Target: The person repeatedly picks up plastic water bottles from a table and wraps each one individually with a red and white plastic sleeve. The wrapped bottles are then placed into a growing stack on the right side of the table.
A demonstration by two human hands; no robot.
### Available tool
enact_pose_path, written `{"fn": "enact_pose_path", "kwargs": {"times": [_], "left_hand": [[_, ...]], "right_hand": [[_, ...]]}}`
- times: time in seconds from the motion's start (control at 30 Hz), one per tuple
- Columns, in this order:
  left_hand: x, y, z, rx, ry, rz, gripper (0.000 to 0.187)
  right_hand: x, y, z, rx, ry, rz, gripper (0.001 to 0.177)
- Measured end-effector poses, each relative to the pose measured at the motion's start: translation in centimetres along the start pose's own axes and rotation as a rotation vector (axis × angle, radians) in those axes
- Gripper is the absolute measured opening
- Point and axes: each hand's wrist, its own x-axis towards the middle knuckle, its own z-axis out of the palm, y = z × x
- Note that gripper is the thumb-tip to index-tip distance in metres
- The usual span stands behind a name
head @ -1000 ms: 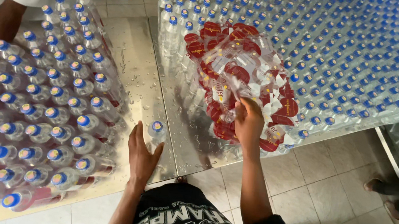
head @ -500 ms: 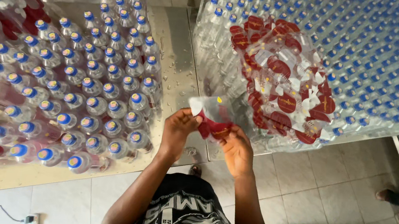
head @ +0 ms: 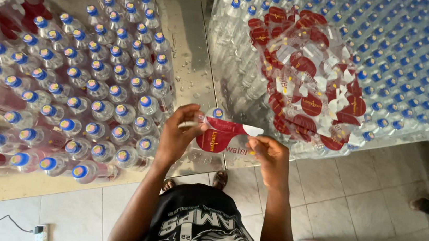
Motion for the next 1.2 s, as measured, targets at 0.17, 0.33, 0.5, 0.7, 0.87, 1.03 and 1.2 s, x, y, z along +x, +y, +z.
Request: {"fn": "enact_pose_path", "kwargs": {"times": [0.17,0.33,0.5,0.7,0.87,1.03,1.2], "left_hand": [[-2.1,-2.8,3.9,-0.253,0.165,-0.171,0.025],[-1.6,-5.3,6.8,-0.108,0.293,-0.095,0.015],[-1.6,-4.2,9.2,0.025,0.386,-0.035,0.007],[-1.5,-7.6,8.9,-0.345,0.494,-0.028,0.013],[-1.1,-8.4,6.6,-0.568,0.210,-0.101,0.008],[-1.6,-9.5,6.4,-0.622,0.057,-0.212,0.012],[0.5,-9.3,5.8,-0.260,0.080,-0.202,0.015]], "right_hand": [[2.1,2.9,-2.9,0.095,0.010,0.103,0.026],[4.6,8.6,-6.6,0.149,-0.064,0.133,0.021],[6.7,13.0,-8.8,0.193,-0.131,0.192,0.015],[7.5,8.6,-8.6,0.203,-0.238,0.172,0.022],[7.4,9.1,-7.5,0.196,-0.208,0.194,0.028],[5.4,7.5,-6.8,0.093,-0.248,0.134,0.051],[4.9,0.5,-4.9,-0.514,-0.063,-0.158,0.032]]}}
